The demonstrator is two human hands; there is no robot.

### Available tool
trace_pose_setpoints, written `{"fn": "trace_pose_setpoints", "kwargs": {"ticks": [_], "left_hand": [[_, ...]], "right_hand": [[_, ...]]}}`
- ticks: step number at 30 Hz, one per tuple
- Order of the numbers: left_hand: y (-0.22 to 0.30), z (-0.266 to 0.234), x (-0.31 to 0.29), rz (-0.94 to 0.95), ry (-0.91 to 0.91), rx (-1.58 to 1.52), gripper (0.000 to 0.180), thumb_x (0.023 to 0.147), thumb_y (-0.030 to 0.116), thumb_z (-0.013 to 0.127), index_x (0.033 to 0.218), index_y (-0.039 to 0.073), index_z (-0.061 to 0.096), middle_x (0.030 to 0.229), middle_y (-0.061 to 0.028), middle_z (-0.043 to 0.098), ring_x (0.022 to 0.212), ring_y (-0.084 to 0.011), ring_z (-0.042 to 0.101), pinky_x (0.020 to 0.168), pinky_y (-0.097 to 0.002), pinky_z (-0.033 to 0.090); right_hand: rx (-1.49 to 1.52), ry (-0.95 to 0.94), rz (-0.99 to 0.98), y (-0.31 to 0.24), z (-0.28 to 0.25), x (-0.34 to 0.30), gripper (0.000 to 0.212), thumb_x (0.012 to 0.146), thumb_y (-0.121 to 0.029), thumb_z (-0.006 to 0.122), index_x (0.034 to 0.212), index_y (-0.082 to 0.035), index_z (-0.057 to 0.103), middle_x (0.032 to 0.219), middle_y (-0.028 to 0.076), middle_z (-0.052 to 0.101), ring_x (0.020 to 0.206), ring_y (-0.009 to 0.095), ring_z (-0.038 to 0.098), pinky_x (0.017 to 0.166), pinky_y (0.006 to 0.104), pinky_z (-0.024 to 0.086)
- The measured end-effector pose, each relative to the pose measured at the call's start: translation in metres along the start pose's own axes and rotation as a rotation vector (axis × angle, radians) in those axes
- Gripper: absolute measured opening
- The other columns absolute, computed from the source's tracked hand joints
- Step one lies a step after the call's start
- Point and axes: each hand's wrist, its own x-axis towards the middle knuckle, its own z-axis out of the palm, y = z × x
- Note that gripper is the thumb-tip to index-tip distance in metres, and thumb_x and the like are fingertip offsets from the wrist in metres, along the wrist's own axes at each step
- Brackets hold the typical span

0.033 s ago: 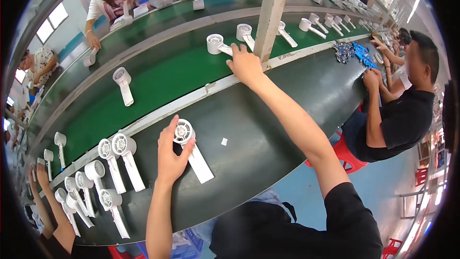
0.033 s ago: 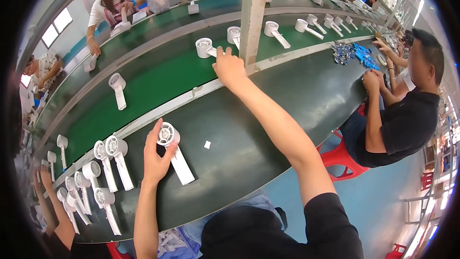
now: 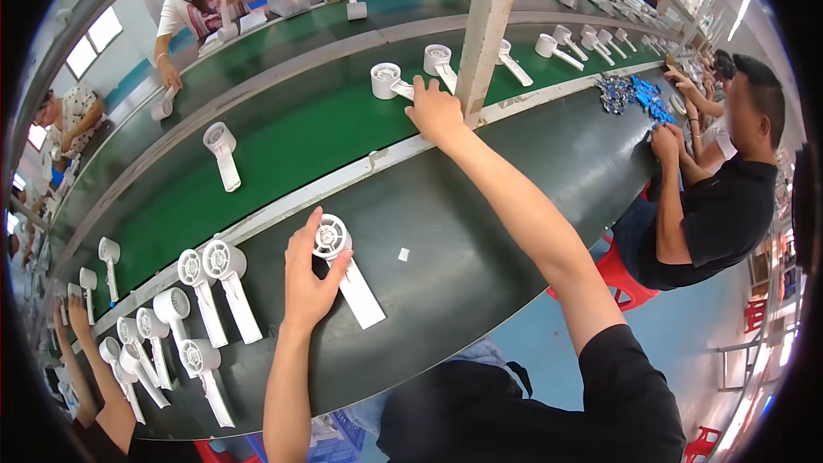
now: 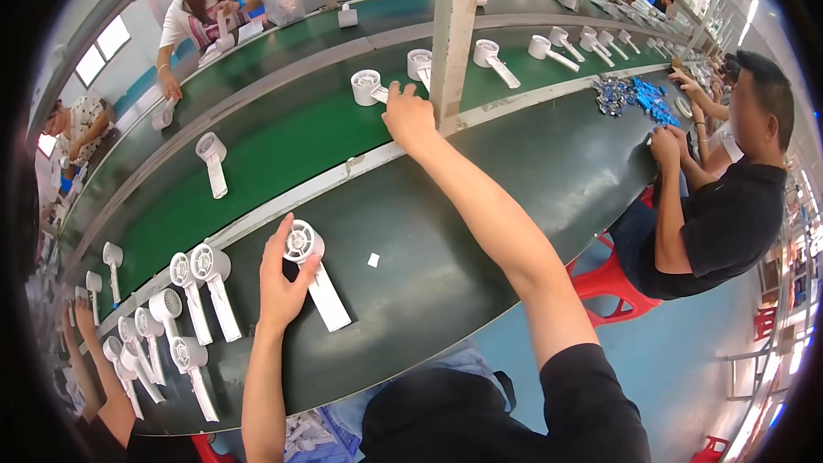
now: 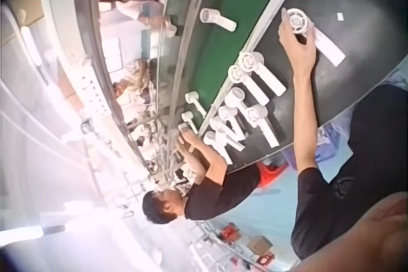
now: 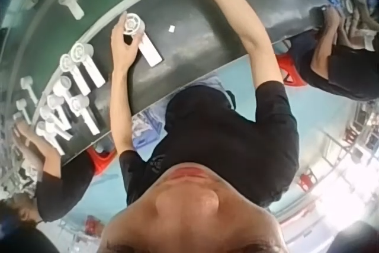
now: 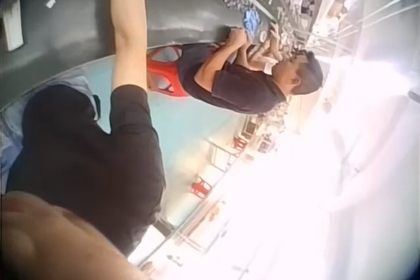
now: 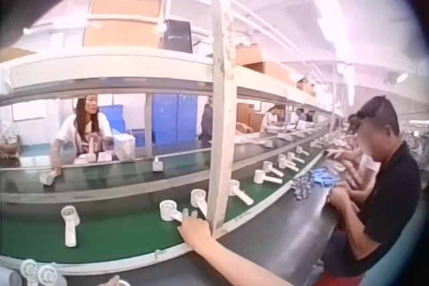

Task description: The person assembles handheld fans along an assembly line by connecting wiring to the circuit components, fitting them into the plastic fan handles, and placing the assembled fan casings onto the conveyor belt.

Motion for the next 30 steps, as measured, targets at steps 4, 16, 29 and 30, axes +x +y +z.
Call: {"fn": "trace_pose_setpoints", "kwargs": {"ticks": [4,16,29,30], "left_hand": [[-0.005,-0.002,-0.003,0.017,0.016,-0.003,0.068,0.081,0.009,0.075,0.143,0.005,0.049,0.112,-0.011,0.062,0.104,-0.0244,0.059,0.095,-0.036,0.044],[-0.008,-0.006,-0.003,0.015,0.024,-0.001,0.068,0.08,0.012,0.077,0.142,0.006,0.05,0.114,-0.0118,0.062,0.105,-0.0261,0.059,0.095,-0.038,0.045],[-0.009,-0.007,-0.006,0.014,0.031,-0.015,0.069,0.081,0.013,0.078,0.143,0.005,0.049,0.117,-0.0136,0.062,0.108,-0.0265,0.059,0.097,-0.0374,0.045],[-0.008,-0.001,-0.004,0.014,0.029,-0.036,0.07,0.081,0.014,0.078,0.143,0.004,0.048,0.121,-0.0144,0.062,0.112,-0.0269,0.059,0.099,-0.0373,0.045]], "right_hand": [[0.072,-0.197,0.078,-0.011,0.032,0.032,0.04,0.082,-0.03,0.074,0.108,-0.001,0.064,0.103,0.021,0.07,0.096,0.038,0.07,0.081,0.0471,0.057],[0.262,-0.106,0.085,-0.189,0.036,0.012,0.014,0.085,-0.012,0.068,0.093,0.0,0.068,0.09,0.017,0.073,0.088,0.032,0.073,0.074,0.0403,0.06],[0.226,-0.013,-0.021,-0.158,0.012,-0.01,0.035,0.087,-0.032,0.071,0.102,-0.002,0.06,0.088,0.017,0.07,0.078,0.033,0.072,0.067,0.0428,0.059],[0.204,0.064,-0.06,-0.146,-0.001,-0.017,0.038,0.087,-0.035,0.071,0.103,-0.003,0.059,0.09,0.018,0.069,0.076,0.034,0.071,0.066,0.0443,0.058]]}}
